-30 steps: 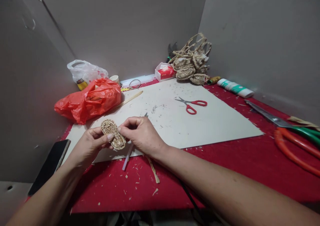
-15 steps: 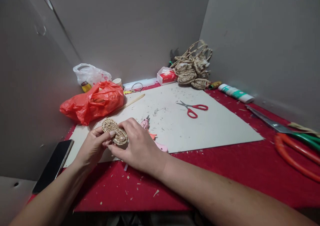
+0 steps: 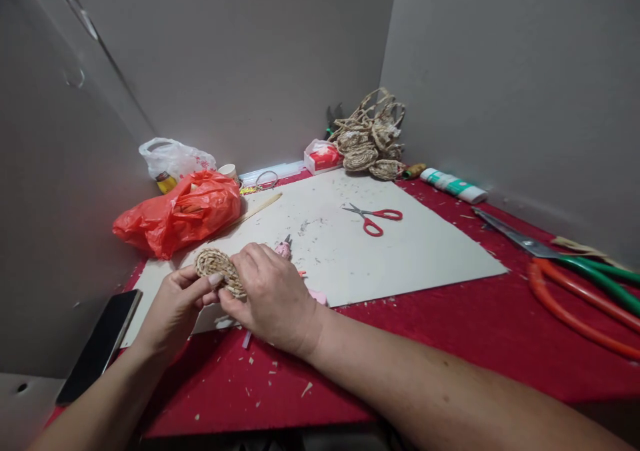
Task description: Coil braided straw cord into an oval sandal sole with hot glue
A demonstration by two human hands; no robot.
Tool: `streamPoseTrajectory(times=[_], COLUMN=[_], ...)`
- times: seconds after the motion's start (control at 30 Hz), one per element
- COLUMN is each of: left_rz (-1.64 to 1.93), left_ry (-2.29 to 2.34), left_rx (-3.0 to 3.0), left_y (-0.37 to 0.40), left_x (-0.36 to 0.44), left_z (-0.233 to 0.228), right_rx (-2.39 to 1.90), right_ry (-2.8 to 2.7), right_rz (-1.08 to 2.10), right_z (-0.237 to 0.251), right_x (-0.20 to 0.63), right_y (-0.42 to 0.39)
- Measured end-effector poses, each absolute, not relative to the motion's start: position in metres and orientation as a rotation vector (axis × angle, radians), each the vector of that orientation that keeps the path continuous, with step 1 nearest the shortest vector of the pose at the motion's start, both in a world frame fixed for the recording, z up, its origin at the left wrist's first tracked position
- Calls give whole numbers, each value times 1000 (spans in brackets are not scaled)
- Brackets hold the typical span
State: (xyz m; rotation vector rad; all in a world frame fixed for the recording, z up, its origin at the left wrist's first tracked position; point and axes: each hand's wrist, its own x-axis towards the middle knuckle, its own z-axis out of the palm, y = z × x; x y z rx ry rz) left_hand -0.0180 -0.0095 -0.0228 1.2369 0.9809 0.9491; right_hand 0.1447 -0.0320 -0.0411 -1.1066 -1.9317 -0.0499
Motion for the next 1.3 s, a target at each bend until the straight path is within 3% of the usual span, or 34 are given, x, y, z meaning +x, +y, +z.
streamPoseTrajectory(times=[0.9, 1.3], left_rz=[950, 1004], left_ry=[788, 810], left_rx=[1448, 1252], left_y=[-6, -6], left_x=[-29, -29], left_z=[-18, -8], right_rx=[-815, -888], right_ry=[-1764, -1584], right_rz=[70, 452], right_z=[-35, -35], right_x=[148, 150], right_y=[-37, -37])
